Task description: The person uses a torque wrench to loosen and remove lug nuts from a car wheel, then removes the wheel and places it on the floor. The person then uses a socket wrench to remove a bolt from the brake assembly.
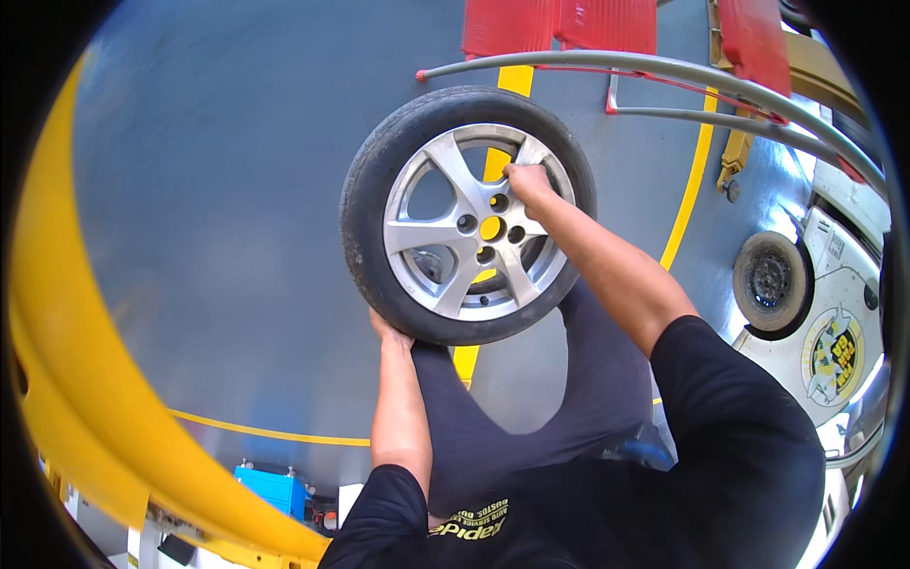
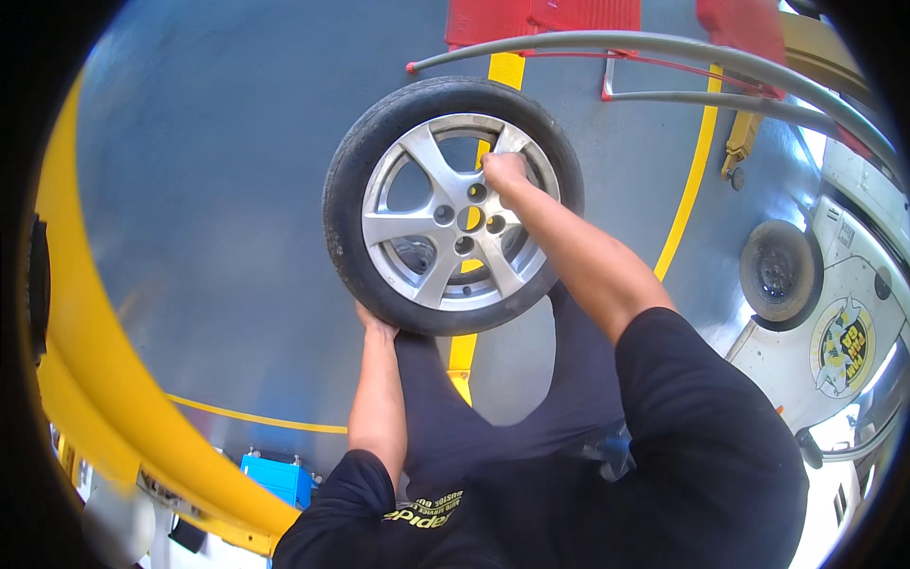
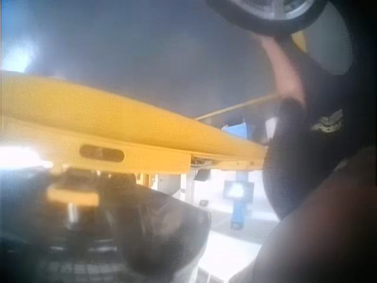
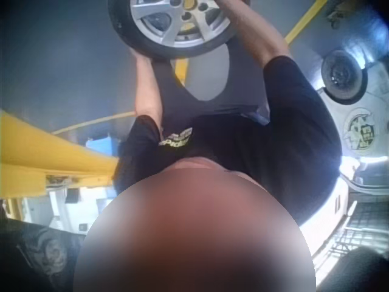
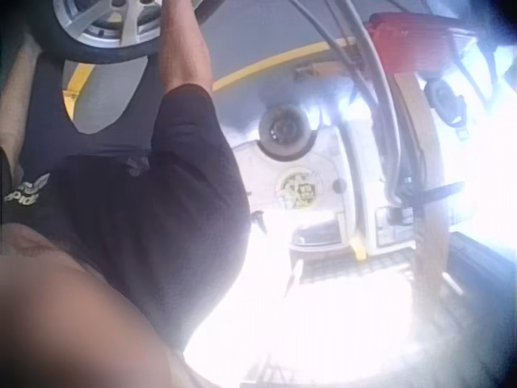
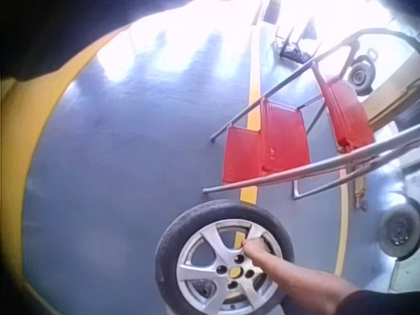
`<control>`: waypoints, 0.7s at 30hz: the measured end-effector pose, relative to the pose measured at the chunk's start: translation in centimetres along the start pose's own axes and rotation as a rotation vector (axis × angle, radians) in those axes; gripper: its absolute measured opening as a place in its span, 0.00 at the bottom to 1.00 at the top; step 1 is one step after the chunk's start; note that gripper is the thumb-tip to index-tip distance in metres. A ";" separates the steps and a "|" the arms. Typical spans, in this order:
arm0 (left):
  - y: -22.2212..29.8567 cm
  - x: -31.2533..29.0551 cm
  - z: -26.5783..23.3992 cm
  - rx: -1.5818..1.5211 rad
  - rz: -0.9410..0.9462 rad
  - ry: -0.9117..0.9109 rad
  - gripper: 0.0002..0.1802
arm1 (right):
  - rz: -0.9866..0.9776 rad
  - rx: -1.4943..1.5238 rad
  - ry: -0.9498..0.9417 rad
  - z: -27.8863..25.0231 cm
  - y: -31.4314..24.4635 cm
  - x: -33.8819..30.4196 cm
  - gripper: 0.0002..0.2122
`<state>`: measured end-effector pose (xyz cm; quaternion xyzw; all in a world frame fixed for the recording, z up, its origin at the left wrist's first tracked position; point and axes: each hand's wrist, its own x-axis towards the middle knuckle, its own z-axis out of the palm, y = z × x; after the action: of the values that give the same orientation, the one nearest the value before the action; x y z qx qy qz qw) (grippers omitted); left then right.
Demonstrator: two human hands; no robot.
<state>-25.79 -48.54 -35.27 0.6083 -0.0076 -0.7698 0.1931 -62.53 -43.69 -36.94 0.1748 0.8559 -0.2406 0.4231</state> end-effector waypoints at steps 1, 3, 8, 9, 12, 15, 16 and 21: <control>-0.8 1.6 -0.6 -0.018 -0.060 0.049 0.33 | -0.019 -0.045 -0.032 1.0 0.8 2.0 0.27; -1.5 4.9 -1.8 -0.047 -0.162 0.190 0.35 | -0.012 -0.071 -0.082 3.2 1.8 5.1 0.38; -4.7 9.2 -4.5 -0.078 -0.217 0.058 0.38 | -0.108 -0.178 -0.090 5.3 4.3 9.6 0.42; -5.4 9.8 -4.9 -0.108 -0.249 0.126 0.38 | -0.129 -0.189 -0.058 5.5 4.4 10.2 0.42; -6.4 9.9 -5.5 -0.072 -0.243 0.116 0.40 | -0.086 -0.168 -0.107 5.8 4.1 10.5 0.43; -6.5 9.5 -5.9 -0.096 -0.209 0.194 0.40 | -0.162 -0.210 -0.065 5.9 3.2 9.1 0.36; -6.7 9.4 -6.1 -0.110 -0.207 0.175 0.39 | -0.171 -0.261 -0.014 5.8 3.0 8.3 0.33; -8.0 10.5 -7.1 -0.124 -0.150 0.206 0.38 | -0.196 -0.216 -0.056 5.1 1.9 5.6 0.47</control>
<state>-23.35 -42.77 -48.93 0.6698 0.1056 -0.7146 0.1719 -61.57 -44.40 -44.69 0.0369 0.8776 -0.1919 0.4378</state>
